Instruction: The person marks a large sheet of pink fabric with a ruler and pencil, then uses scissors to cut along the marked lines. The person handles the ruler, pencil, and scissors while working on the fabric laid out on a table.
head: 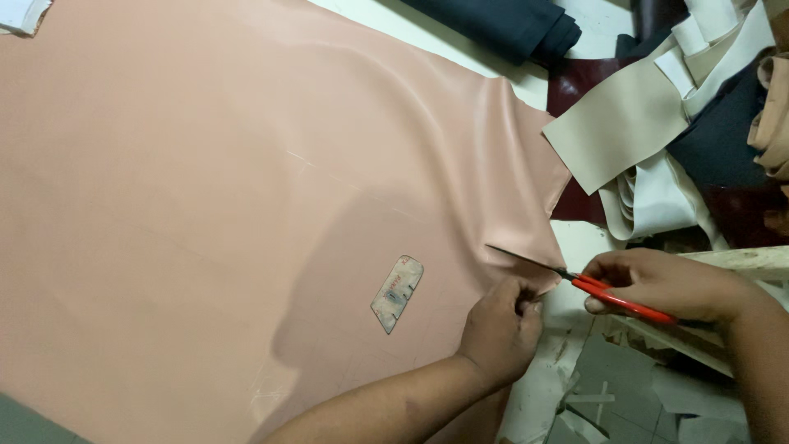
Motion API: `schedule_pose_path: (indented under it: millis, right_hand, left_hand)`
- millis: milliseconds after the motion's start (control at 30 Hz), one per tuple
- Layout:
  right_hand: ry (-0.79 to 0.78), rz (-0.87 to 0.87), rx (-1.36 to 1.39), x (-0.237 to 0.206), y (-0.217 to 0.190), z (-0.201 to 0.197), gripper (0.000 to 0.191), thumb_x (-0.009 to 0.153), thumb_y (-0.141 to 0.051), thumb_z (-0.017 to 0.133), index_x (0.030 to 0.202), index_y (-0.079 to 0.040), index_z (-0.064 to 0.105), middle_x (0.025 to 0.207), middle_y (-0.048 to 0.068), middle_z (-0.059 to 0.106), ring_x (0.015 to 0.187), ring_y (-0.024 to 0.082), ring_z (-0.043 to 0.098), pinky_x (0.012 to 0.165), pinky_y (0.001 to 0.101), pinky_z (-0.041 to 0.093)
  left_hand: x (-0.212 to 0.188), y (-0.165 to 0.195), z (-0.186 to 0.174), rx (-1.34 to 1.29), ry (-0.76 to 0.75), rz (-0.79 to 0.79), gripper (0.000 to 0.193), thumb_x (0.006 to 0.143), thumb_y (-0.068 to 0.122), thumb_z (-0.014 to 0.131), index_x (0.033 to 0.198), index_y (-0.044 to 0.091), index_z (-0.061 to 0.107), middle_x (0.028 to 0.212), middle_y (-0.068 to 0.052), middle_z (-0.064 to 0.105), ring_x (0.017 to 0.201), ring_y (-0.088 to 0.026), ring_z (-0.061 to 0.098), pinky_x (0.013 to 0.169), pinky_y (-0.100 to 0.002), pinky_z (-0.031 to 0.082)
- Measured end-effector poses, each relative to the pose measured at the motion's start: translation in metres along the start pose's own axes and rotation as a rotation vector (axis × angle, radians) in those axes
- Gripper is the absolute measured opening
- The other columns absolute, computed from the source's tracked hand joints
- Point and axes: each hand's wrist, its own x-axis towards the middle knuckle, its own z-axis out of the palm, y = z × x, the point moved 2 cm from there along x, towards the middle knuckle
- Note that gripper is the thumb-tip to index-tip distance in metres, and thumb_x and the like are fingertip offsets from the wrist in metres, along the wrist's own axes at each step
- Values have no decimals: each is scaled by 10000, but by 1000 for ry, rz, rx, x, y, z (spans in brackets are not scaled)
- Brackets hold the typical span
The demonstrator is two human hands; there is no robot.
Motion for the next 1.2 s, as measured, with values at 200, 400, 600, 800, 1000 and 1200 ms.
schedule_pose_path:
  millis: [200, 400, 600, 800, 1000, 1200]
  right_hand:
    - [-17, -59, 133, -7, -6, 3, 735, 731, -578, 831, 1232, -52, 717, 1121, 121, 749, 1033, 216, 711, 961, 343, 560]
    - [-37, -154, 169, -2, -26, 2, 699, 764, -557, 802, 1232, -50, 688, 1106, 116, 733, 962, 209, 735, 875, 332, 580]
    - [-47, -146, 167, 0, -25, -2, 509, 821, -403, 835, 1143, -29, 710, 889, 121, 665, 761, 202, 518, 681, 358, 459]
    - [-19, -138, 224, 0, -20, -3, 448, 782, -434, 849, 979, -38, 775, 753, 66, 724, 685, 157, 593, 666, 319, 487]
    - [-77, -204, 238, 8, -30, 2, 492, 750, -370, 835, 1086, -20, 752, 946, 111, 782, 843, 191, 757, 802, 315, 561]
    - [-77, -289, 262, 23, -47, 4, 580, 721, -471, 848, 1108, -55, 732, 929, 44, 813, 843, 131, 707, 772, 284, 541]
  left_hand:
    - [-6, 12, 2, 81, 2, 89, 131, 946, 130, 616, 1018, 23, 641, 1005, -186, 664, 940, -389, 650, 825, -477, 520]
    - [-6, 12, 2, 58, -11, 104, 117, 942, 127, 610, 1002, 38, 657, 991, -174, 664, 943, -375, 655, 828, -466, 521]
    - [-5, 14, -6, 32, -62, 94, 120, 939, 119, 600, 1011, 40, 654, 1013, -162, 656, 945, -356, 653, 830, -444, 526]
    - [-8, 15, -9, 79, -84, 88, 90, 945, 112, 603, 983, 56, 663, 1024, -144, 645, 956, -344, 648, 830, -437, 525]
    - [-11, 18, -7, 125, -96, 136, 177, 932, 104, 630, 1076, 124, 731, 1102, -134, 594, 1039, -327, 616, 890, -439, 506]
    - [-10, 19, -8, 135, -27, 275, 212, 933, 89, 655, 1117, 156, 739, 1193, -118, 584, 1166, -328, 586, 1000, -427, 493]
